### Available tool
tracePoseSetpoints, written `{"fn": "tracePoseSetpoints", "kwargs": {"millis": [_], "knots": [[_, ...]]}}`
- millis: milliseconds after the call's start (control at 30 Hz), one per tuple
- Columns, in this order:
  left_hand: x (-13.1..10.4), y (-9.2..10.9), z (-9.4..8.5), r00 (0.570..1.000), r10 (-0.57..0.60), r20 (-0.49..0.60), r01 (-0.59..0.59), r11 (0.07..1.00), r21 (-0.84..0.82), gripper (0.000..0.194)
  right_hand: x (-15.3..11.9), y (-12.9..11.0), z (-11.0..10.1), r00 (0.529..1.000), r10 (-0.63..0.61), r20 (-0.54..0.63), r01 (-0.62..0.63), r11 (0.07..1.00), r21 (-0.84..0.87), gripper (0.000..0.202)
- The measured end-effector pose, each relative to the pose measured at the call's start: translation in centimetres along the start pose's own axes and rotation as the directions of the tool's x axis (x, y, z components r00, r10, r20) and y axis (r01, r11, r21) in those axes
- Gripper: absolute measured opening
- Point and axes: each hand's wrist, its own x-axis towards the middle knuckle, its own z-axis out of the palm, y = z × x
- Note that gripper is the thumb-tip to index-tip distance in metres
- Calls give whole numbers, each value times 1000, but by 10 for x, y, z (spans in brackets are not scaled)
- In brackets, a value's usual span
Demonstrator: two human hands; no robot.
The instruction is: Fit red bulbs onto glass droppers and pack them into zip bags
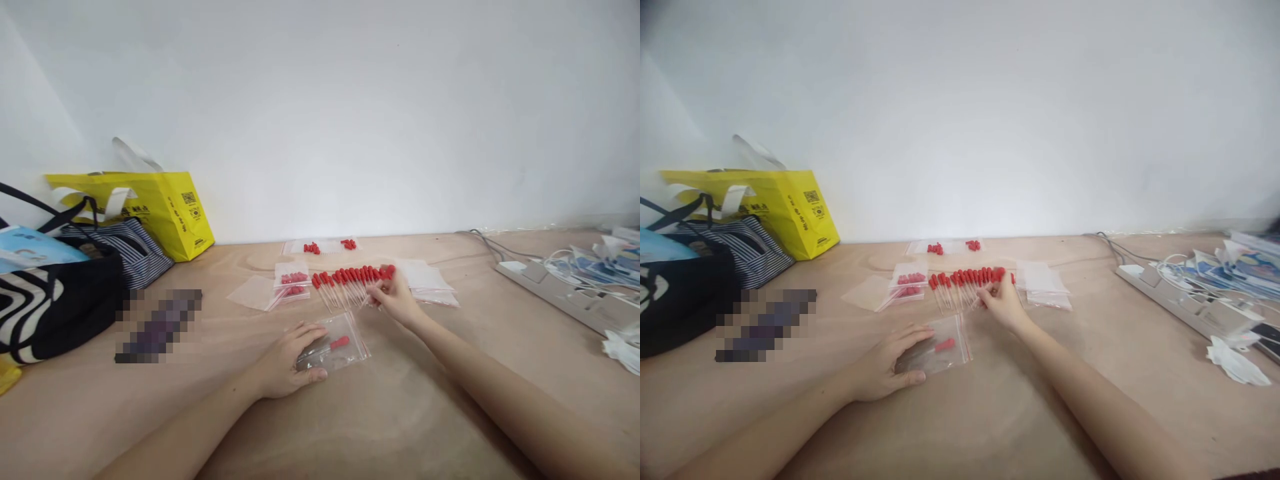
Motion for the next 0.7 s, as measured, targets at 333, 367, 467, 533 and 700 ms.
{"fn": "tracePoseSetpoints", "kwargs": {"millis": [333, 367, 467, 533, 700], "knots": [[1, 1, 0, 1000, -17, 9, 17, 1000, 10, 56, -50, 11, 3, 986, 148, 71, -163, 937, 310, 76], [1, 1, 0, 1000, -20, 10, 20, 1000, 11, 56, -51, 12, 5, 985, 159, 60, -170, 936, 309, 76], [1, 1, 1, 1000, -20, 6, 20, 1000, 7, 57, -52, 10, 8, 983, 182, 10, -176, 934, 310, 78], [1, 0, 1, 1000, -18, 3, 18, 1000, 3, 57, -54, 6, 9, 976, 216, 4, -205, 925, 320, 75], [1, -1, 2, 1000, -19, 0, 19, 1000, -1, 58, -56, 2, 11, 965, 249, 89, -264, 924, 276, 48]]}}
